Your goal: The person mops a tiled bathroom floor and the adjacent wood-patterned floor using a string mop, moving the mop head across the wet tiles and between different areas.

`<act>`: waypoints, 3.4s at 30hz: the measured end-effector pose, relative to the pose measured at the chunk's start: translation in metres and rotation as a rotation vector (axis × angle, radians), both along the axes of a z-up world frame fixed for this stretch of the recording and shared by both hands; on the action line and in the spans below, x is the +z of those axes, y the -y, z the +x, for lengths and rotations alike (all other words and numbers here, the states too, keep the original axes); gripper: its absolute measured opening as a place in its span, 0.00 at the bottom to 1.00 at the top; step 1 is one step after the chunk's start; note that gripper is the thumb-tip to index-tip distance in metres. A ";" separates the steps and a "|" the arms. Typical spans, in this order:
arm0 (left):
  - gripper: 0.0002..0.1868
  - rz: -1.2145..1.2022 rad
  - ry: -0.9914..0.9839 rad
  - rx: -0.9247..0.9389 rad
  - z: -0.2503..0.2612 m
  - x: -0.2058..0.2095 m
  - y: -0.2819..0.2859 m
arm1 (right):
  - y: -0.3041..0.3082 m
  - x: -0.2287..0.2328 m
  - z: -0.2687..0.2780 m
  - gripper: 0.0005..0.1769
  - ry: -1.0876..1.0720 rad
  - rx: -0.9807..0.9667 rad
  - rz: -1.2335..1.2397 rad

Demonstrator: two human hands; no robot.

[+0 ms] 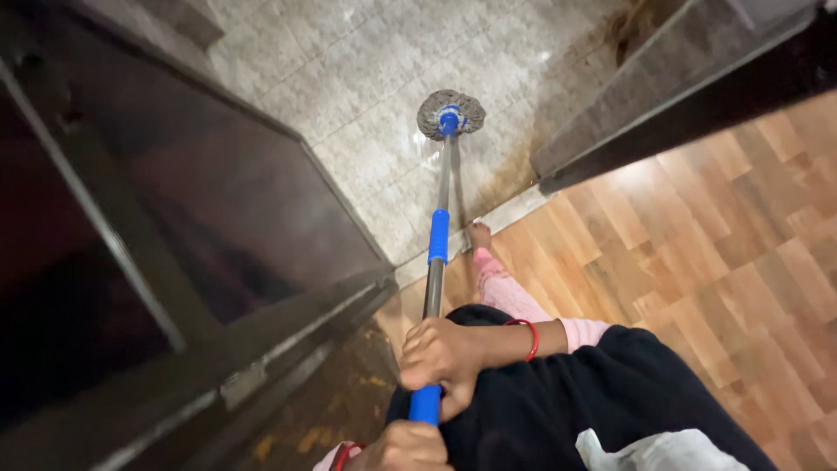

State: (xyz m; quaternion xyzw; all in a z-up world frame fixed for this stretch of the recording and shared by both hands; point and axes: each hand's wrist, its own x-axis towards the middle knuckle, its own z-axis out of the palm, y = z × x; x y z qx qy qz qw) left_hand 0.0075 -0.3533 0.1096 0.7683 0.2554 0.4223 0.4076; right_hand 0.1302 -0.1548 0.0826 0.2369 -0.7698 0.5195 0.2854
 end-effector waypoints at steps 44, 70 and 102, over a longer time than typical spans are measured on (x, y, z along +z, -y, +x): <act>0.13 0.206 -0.210 0.553 0.027 0.056 0.003 | 0.042 -0.004 -0.006 0.22 0.259 -0.104 0.253; 0.10 0.260 0.001 -0.042 -0.018 0.044 -0.097 | -0.034 -0.014 -0.023 0.18 0.055 -0.012 0.072; 0.10 0.271 -0.116 0.627 -0.013 -0.037 -0.148 | -0.083 -0.055 -0.028 0.19 0.343 -0.330 0.280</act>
